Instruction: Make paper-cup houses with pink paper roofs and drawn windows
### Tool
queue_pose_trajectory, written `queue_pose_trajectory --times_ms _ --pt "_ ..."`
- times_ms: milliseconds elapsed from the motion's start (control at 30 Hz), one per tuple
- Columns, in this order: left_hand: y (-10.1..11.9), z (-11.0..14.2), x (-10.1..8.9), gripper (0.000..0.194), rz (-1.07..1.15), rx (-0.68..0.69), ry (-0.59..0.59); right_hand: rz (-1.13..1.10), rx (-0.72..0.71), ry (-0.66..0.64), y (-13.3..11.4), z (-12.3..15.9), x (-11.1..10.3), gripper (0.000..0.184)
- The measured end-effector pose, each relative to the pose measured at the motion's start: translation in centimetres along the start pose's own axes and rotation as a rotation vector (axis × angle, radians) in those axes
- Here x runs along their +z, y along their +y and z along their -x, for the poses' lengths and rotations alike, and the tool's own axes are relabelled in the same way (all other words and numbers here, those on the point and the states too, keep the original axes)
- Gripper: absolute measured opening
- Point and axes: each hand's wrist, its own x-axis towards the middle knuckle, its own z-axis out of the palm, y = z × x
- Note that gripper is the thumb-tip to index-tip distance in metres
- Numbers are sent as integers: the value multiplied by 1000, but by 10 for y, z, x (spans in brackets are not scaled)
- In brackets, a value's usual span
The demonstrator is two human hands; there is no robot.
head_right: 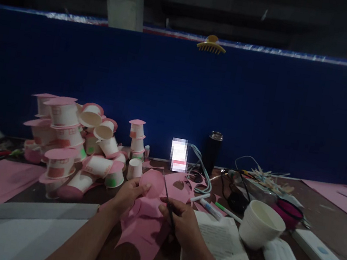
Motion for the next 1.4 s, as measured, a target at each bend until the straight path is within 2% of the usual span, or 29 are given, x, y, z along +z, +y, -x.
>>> queue_pose_trajectory --times_ms 333,733,833,1033,1233,1400 --pt "-3 0 1 31 30 23 -36 21 -16 10 3 -3 -1 50" --pt "-6 -2 0 30 96 10 -18 76 -36 51 3 -3 -1 49" --pt "-7 -3 0 31 137 -6 -28 96 -32 83 2 -4 -2 50" --pt "-3 -3 3 37 246 -53 -48 139 -71 180 1 -7 -8 38" --pt "6 2 4 36 313 -67 24 135 -69 199 7 -10 -7 41" --pt "4 1 4 36 331 -67 55 131 -51 211 8 -10 -6 42"
